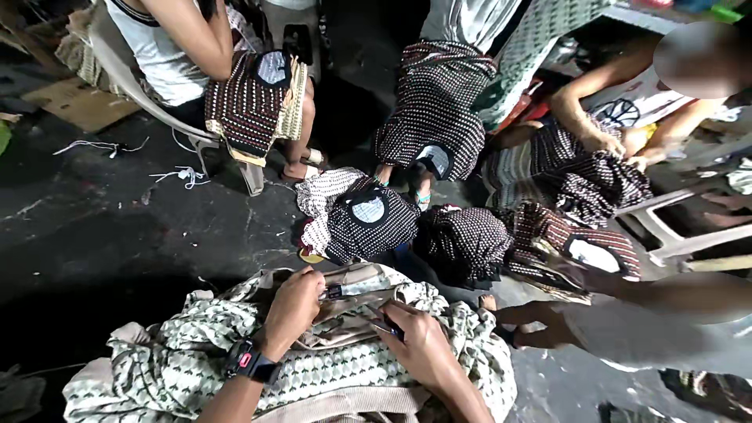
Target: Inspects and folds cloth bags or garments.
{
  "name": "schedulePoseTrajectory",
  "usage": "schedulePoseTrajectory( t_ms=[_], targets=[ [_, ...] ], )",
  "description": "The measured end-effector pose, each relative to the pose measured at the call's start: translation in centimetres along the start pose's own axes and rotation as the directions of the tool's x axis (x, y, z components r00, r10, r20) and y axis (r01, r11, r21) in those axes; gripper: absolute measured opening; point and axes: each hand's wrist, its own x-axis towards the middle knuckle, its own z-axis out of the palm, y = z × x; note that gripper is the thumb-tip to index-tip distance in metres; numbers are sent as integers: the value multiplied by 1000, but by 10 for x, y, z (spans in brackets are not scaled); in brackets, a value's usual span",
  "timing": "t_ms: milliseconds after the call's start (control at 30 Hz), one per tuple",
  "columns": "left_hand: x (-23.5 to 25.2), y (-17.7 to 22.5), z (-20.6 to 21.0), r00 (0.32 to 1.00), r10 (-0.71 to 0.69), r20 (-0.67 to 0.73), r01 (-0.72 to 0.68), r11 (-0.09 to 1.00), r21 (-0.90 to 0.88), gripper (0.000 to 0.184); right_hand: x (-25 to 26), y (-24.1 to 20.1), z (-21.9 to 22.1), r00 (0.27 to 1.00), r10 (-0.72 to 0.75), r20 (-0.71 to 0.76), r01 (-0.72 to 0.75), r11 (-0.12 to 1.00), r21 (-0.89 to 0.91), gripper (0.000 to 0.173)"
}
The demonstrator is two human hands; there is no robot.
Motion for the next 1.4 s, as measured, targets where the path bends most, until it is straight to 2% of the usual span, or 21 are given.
schedulePoseTrajectory(
  t_ms=[33,167,233,333,433,533,733,1000,1067,1133,1200,1267,1300,1333,1367,1400],
  targets=[
    [-1,0,-1,1000,-17,-2,17,1000,-10,15,2,0,-1,1000,-10,7,10,1000,24,28],
    [-4,-6,-3,999,-32,-33,31,999,-43,15,19,-9,-14,992,-39,117,25,993,119,70],
    [-4,-10,-1,998,-9,-60,5,998,-64,15,33,-25,-25,971,-6,238,-11,997,71,66],
    [-4,-3,-3,995,-77,-56,74,995,-60,26,59,-47,-23,938,74,338,-23,988,-154,54],
    [-3,-2,-5,991,-116,-71,108,989,-101,22,78,-56,-8,919,122,376,18,937,-348,60],
    [-3,-7,-5,990,-107,-95,90,982,-165,24,89,-62,0,910,140,390,56,891,-451,61],
    [0,-11,-3,990,-85,-115,62,979,-192,24,103,-66,8,885,138,444,108,869,-484,59],
    [1,-13,-3,990,-65,-125,40,980,-197,22,103,-57,18,917,66,394,133,880,-456,56],
    [1,-14,-3,992,-60,-115,35,977,-211,23,101,-53,18,926,45,375,128,897,-424,56],
    [0,-15,-8,994,-71,-88,44,959,-280,24,98,-44,14,945,58,323,54,944,-327,56],
    [1,-20,-15,991,-119,-63,81,898,-432,25,93,-30,7,972,104,212,-76,988,-136,51],
    [5,-23,-17,965,-201,-167,75,826,-559,22,86,-17,-1,977,180,115,-189,979,77,47],
    [7,-22,-18,937,-233,-260,61,843,-535,21,82,-12,-2,973,216,77,-226,961,161,46],
    [8,-20,-20,923,-222,-313,57,886,-461,32,78,-8,-3,967,249,51,-254,940,226,45],
    [10,-14,-20,924,-182,-336,46,927,-373,50,75,-6,-4,962,272,31,-270,921,280,44],
    [12,-8,-19,932,-115,-343,7,954,-300,60,73,-3,-3,959,283,10,-272,908,320,45]
  ],
)
